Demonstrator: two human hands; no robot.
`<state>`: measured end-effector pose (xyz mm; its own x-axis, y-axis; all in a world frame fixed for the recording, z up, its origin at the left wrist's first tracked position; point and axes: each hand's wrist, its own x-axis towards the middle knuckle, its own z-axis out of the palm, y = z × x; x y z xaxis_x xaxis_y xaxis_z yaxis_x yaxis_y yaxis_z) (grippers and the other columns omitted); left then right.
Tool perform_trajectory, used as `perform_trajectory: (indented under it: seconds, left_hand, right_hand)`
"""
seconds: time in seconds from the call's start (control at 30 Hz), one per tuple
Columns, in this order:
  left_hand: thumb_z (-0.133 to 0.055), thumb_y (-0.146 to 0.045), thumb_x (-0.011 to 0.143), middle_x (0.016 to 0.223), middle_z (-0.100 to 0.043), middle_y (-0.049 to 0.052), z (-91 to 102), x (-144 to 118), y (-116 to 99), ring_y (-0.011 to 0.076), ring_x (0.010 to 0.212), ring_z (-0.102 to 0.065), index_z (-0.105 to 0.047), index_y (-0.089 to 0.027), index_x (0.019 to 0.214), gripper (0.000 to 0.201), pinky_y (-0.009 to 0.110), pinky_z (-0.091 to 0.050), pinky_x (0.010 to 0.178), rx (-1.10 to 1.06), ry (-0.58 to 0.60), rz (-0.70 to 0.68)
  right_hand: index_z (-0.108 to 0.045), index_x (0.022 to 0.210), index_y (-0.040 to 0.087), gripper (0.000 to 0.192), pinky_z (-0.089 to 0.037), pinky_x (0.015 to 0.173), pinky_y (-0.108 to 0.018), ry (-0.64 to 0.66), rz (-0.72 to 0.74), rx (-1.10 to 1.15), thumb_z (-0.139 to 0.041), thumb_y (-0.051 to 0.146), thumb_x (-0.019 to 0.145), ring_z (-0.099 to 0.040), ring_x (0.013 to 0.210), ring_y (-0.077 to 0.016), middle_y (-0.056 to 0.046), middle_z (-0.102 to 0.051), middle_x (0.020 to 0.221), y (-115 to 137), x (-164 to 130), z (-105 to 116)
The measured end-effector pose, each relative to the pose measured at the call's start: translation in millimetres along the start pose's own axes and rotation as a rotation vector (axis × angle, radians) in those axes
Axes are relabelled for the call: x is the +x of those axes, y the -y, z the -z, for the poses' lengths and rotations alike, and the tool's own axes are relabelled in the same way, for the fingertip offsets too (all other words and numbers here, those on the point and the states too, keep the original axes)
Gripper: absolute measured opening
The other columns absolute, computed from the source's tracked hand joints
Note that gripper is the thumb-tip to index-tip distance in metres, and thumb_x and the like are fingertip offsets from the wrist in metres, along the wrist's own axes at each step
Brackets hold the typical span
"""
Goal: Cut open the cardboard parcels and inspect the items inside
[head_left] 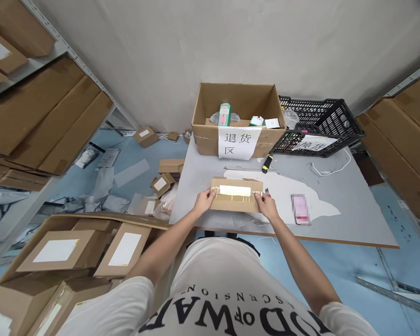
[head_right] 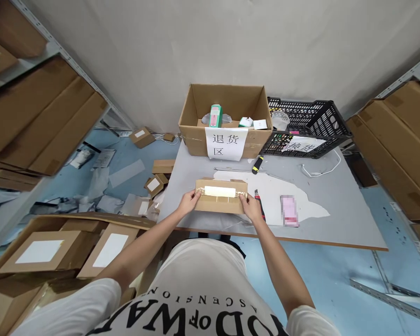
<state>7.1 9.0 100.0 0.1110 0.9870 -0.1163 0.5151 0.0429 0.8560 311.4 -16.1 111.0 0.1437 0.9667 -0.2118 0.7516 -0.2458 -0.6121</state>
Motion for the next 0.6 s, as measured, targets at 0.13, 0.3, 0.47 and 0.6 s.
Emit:
perform_trajectory:
  seconds: [0.13,0.3,0.47,0.6]
  left_hand:
    - [-0.040,-0.056,0.084,0.069,-0.066,0.003,5.0,9.1,-7.6,0.0184,0.069,-0.060,-0.069,-0.015,0.079,0.051,0.025,-0.041,0.061,0.093,-0.041,0.038]
    - [-0.042,-0.060,0.080,0.060,-0.060,0.001,2.6,17.9,-5.1,0.0172,0.065,-0.057,-0.066,-0.016,0.066,0.052,0.023,-0.037,0.057,0.087,-0.022,0.140]
    - [-0.045,-0.061,0.077,0.056,-0.057,0.000,-2.1,19.0,-0.3,0.0160,0.062,-0.054,-0.062,-0.017,0.060,0.051,0.023,-0.036,0.055,0.071,-0.016,0.178]
    - [-0.046,-0.062,0.075,0.051,-0.052,-0.001,-4.1,22.5,3.6,0.0146,0.058,-0.051,-0.058,-0.017,0.055,0.051,0.023,-0.035,0.054,0.072,-0.011,0.198]
  right_hand:
    - [-0.061,0.070,0.020,0.054,-0.037,0.059,-0.028,-0.006,-0.013,-0.104,-0.032,0.062,0.085,-0.058,0.066,-0.0217,-0.008,-0.064,0.067,13.4,7.5,8.8]
    - [-0.056,0.058,0.021,0.056,-0.038,0.056,-0.028,0.032,-0.049,-0.090,-0.033,0.065,0.084,-0.058,0.061,-0.0207,-0.007,-0.062,0.061,7.6,14.5,-1.4]
    - [-0.059,0.057,0.020,0.058,-0.040,0.055,-0.028,0.023,-0.042,-0.037,-0.035,0.066,0.082,-0.060,0.060,-0.0216,-0.008,-0.063,0.058,-3.1,16.8,-15.3]
    - [-0.064,0.064,0.018,0.060,-0.040,0.056,-0.027,0.014,-0.073,-0.026,-0.037,0.068,0.081,-0.061,0.063,-0.0221,-0.010,-0.065,0.063,-5.6,19.4,-17.7]
